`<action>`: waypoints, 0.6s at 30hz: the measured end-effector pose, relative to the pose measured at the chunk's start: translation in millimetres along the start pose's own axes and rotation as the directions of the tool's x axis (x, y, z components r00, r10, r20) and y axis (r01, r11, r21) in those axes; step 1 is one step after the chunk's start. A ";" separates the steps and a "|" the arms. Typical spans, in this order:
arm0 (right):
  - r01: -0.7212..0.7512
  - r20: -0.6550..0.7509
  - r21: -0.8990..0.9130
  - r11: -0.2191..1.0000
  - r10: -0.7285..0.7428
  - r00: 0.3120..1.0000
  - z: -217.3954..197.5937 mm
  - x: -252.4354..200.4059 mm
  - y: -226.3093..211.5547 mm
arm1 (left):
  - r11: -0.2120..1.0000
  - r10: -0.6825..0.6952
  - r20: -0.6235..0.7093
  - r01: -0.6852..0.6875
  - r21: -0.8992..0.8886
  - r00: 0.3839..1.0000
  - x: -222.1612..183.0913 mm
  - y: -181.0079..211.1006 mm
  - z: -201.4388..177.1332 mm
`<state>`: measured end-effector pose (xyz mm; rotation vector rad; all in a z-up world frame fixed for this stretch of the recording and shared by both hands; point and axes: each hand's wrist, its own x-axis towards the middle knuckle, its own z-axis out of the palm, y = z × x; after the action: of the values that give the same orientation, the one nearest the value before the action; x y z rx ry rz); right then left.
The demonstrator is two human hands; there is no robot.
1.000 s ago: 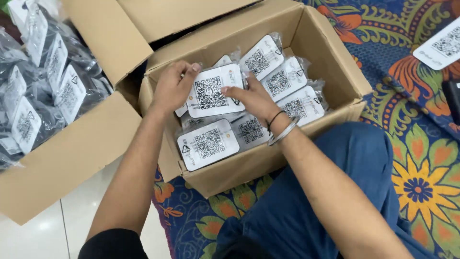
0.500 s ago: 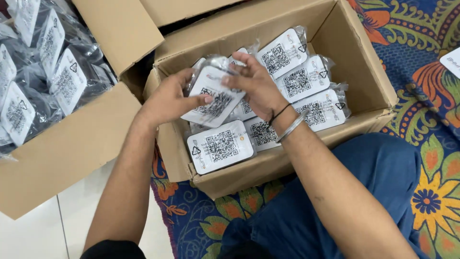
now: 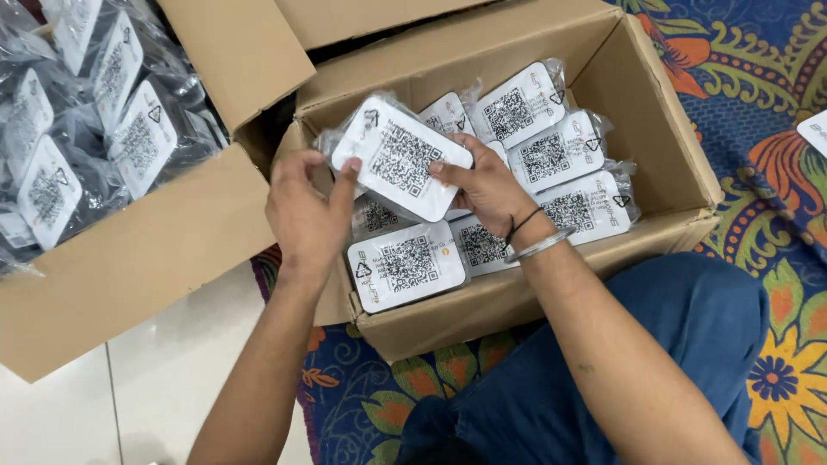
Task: The person packages small electronic or hardware components into plastic bags and places them into cardboard boxes.
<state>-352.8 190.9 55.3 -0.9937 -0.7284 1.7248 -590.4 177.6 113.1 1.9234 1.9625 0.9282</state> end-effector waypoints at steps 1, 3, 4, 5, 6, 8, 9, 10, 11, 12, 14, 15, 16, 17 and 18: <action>0.003 0.003 0.005 1.000 -0.003 1.000 -0.2 6.3 -0.5 | 1.000 0.004 -0.002 -0.004 0.005 1.000 1.5 -6.2 0.0; -0.090 0.024 -0.309 0.947 0.102 0.994 -4.8 19.0 -5.0 | 0.943 0.306 -0.173 -0.323 -0.079 0.936 8.9 -15.5 4.1; -0.084 0.024 -0.305 0.949 0.096 0.995 -6.6 27.7 0.9 | 0.941 0.313 -0.172 -0.330 -0.077 0.934 12.3 -18.3 8.9; -0.040 0.082 -0.394 0.918 0.079 0.993 -8.6 37.0 7.0 | 0.952 0.289 -0.040 -0.292 -0.094 0.956 15.9 -21.3 14.0; 0.006 0.137 -0.479 0.878 0.068 0.988 -12.3 44.9 13.4 | 0.961 0.263 0.097 -0.253 -0.108 0.960 18.6 -23.9 20.7; 0.072 0.154 -0.539 0.839 0.014 0.988 -5.5 52.7 23.0 | 0.952 0.303 0.136 -0.304 -0.012 0.943 15.2 -17.0 26.2; 0.136 0.181 -0.598 0.790 -0.033 0.983 -2.1 56.2 29.1 | 0.933 0.333 0.175 -0.350 0.082 0.927 12.3 -14.4 29.1; 0.132 0.176 -0.596 0.792 -0.032 0.984 8.8 50.1 30.7 | 0.933 0.333 0.181 -0.352 0.082 0.925 13.3 -24.4 35.6; 0.150 0.050 -0.755 0.638 -0.171 0.984 20.0 44.0 32.3 | 0.942 0.314 0.163 -0.329 0.072 0.935 14.0 -34.5 42.1; 0.116 -0.043 -0.883 0.455 -0.325 0.945 30.8 36.9 34.0 | 0.951 0.291 0.145 -0.302 0.061 0.945 13.3 -44.5 48.7; 0.269 0.045 -0.886 0.377 -0.507 0.861 24.0 37.4 52.1 | 0.947 0.299 0.181 -0.315 0.069 0.937 14.5 -28.9 37.1; 0.408 0.140 -0.873 0.265 -0.666 0.733 20.5 36.9 60.7 | 0.941 0.307 0.211 -0.330 0.079 0.928 14.9 -20.5 31.1; 0.410 0.141 -0.873 0.265 -0.667 0.732 22.2 31.6 53.2 | 0.941 0.308 0.210 -0.330 0.080 0.928 16.7 -23.8 29.7; 0.323 0.038 -0.853 0.410 -0.570 0.821 24.3 26.0 45.7 | 0.932 0.327 0.254 -0.355 0.071 0.910 18.1 -27.2 27.9; 0.217 -0.058 -0.814 0.539 -0.447 0.893 26.0 18.6 39.2 | 0.924 0.343 0.300 -0.377 0.060 0.890 17.9 -30.7 26.2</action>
<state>-396.7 194.3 30.2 -1.5185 -1.4717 0.8439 -601.8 203.9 79.7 2.3903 1.5554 0.5778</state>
